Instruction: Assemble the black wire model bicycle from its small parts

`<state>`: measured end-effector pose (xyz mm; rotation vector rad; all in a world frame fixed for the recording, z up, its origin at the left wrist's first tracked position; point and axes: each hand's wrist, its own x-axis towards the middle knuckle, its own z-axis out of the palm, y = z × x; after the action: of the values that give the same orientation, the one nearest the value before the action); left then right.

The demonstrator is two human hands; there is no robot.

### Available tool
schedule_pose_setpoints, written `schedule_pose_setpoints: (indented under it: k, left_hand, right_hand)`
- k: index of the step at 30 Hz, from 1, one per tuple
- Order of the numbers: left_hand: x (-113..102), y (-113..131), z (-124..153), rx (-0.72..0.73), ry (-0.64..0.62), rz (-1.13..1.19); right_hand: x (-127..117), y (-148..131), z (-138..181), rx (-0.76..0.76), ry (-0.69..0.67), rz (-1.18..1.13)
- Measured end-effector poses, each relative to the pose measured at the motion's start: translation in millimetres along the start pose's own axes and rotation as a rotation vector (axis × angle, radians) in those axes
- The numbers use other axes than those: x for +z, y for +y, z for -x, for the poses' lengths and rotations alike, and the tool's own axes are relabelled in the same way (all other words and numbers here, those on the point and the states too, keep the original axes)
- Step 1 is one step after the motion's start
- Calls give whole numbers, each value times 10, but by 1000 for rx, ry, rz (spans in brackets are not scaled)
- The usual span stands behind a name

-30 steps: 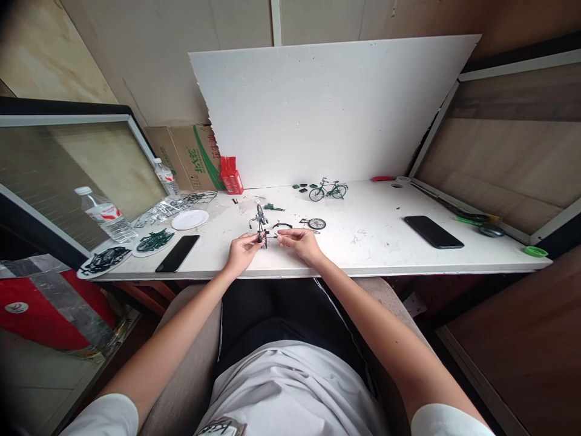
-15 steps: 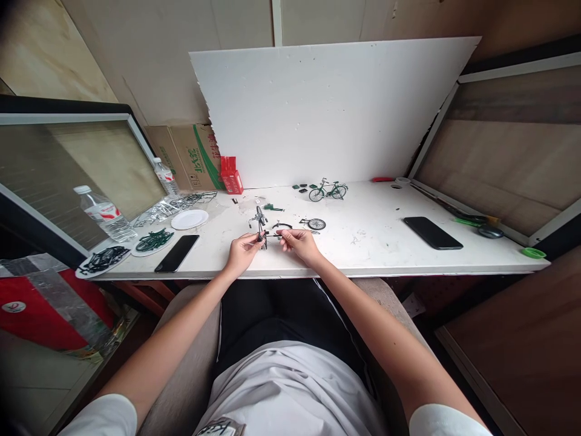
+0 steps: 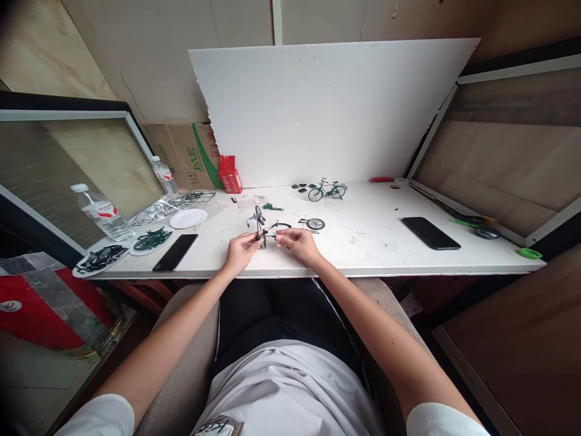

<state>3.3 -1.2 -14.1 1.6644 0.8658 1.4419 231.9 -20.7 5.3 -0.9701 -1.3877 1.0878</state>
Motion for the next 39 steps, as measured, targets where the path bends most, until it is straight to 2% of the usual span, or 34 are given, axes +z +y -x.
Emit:
schedule_pose_setpoints:
  k: [8,19,33,39]
  left_hand:
    - [10,-40,15,6,-14,-21]
    - [1,-43,11,13,-22,-47]
    - [9,-1,29,31,-67,-89]
    - [9,3,34,34,-73,-81]
  right_hand:
    - [44,-64,5,-9,-39,-66]
    - [2,21,-13,-25,-17,20]
    - [58,-38,1,-8,-131,-20]
    - [31,3,-1,-43,-93,53]
